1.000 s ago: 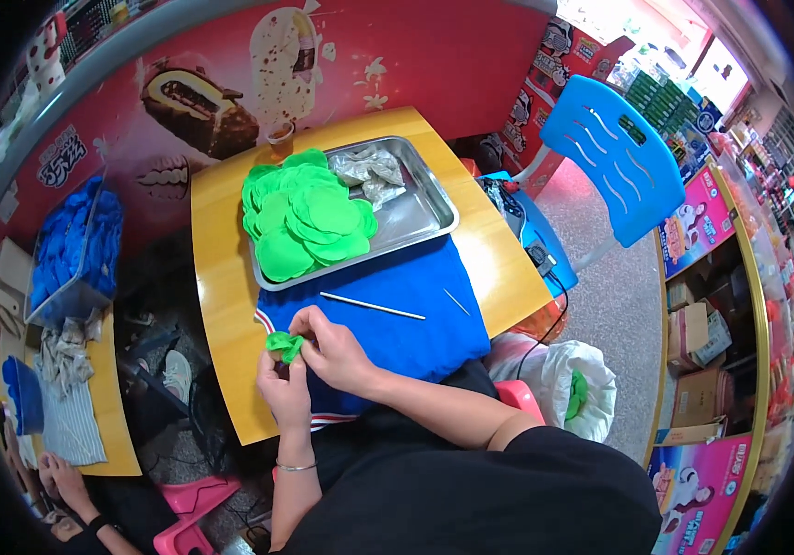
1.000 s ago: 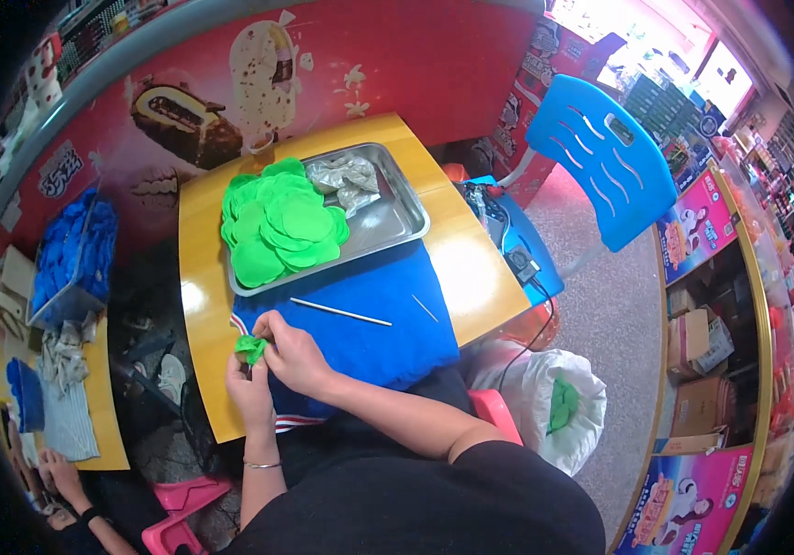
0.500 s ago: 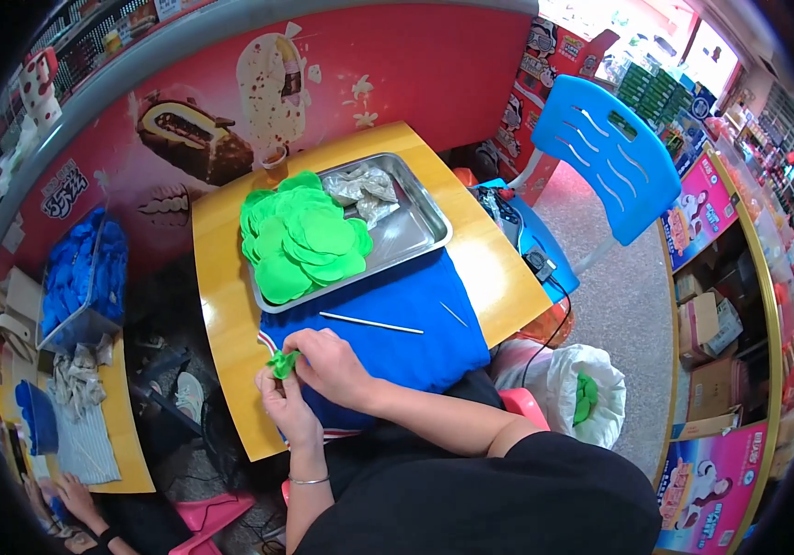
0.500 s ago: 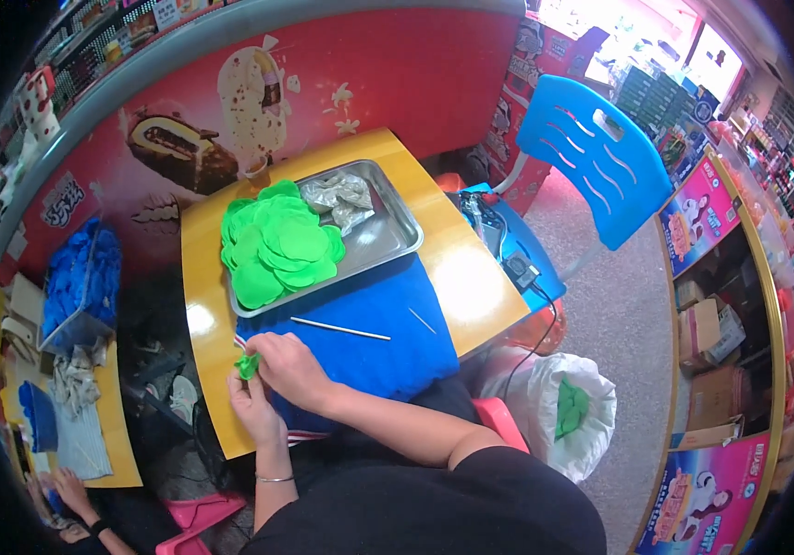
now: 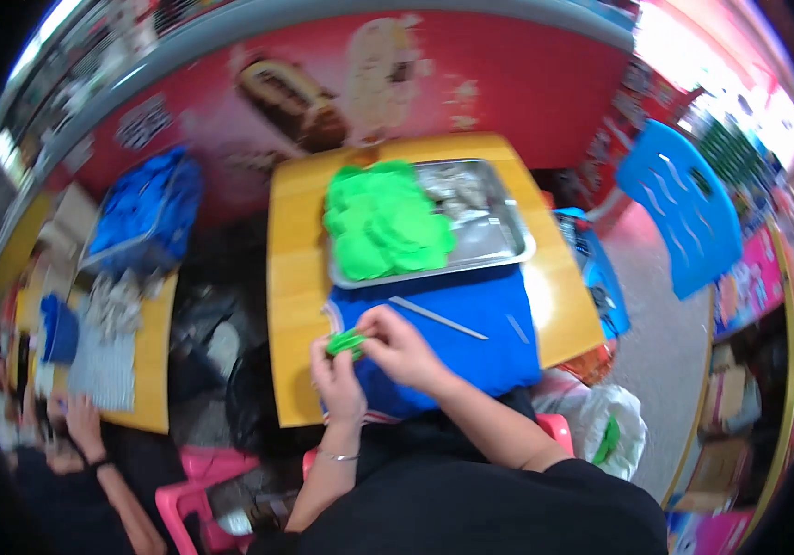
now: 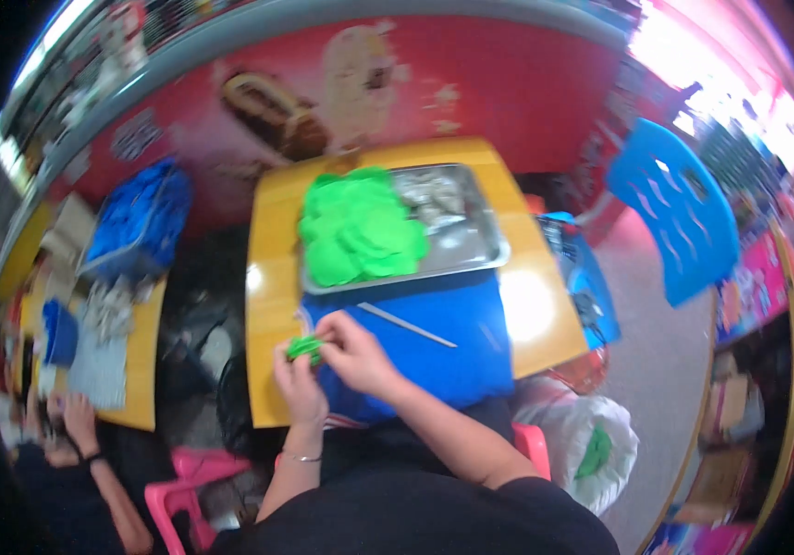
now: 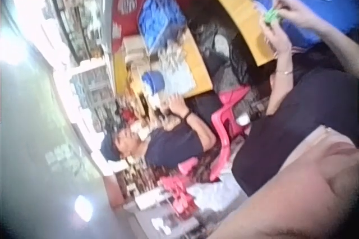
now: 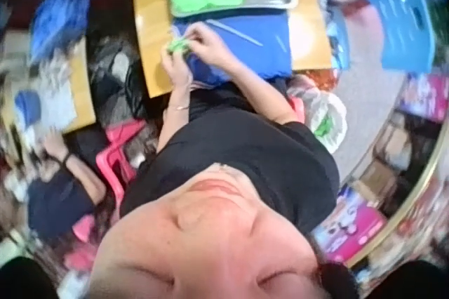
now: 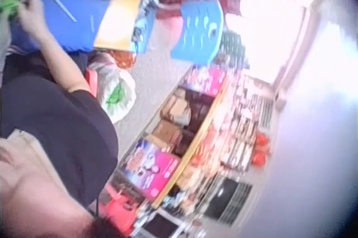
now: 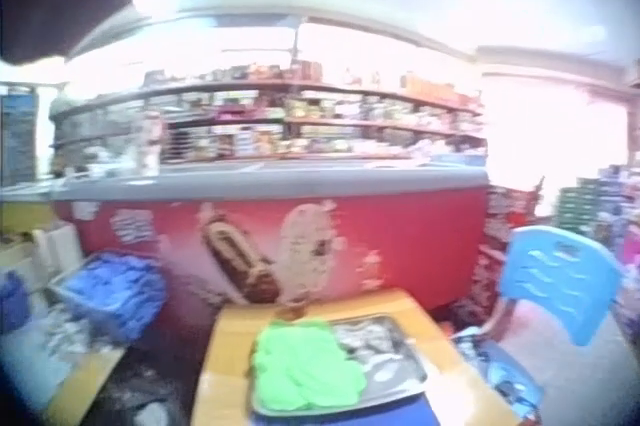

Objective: The recorder is seen assembling small green circular fabric pieces onto thin white sticks.

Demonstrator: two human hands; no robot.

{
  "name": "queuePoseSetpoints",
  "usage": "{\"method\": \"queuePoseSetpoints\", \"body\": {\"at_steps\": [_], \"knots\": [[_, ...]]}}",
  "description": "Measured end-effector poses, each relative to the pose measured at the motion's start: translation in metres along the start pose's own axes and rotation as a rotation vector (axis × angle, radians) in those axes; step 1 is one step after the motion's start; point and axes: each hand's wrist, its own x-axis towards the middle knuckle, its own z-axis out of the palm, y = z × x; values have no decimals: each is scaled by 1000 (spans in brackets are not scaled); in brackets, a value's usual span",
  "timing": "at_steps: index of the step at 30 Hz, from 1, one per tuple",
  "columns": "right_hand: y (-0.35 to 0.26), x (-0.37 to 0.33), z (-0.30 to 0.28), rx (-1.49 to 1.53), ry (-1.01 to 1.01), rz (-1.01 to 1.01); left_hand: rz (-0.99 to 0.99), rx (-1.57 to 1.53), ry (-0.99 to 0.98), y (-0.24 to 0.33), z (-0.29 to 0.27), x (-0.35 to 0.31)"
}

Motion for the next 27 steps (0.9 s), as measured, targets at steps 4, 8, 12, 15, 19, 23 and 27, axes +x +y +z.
{"method": "queuePoseSetpoints", "body": {"at_steps": [4,8,12,15,19,23,27], "knots": [[-9,-1,-9,191,-117,137,-21,-40,71,4,7,2],[-11,1,-7,342,-194,181,-58,-140,58,24,11,0],[-23,5,-11,330,-274,155,-197,-199,-43,24,3,2],[-23,5,-6,163,-186,25,-242,-243,-66,20,-3,3],[-15,5,0,-639,84,-358,-335,-228,-74,20,-2,0],[-8,3,4,-756,180,-516,-377,-155,-177,23,-6,5],[-10,2,6,-542,72,-293,-225,-36,-248,21,-13,12]]}}
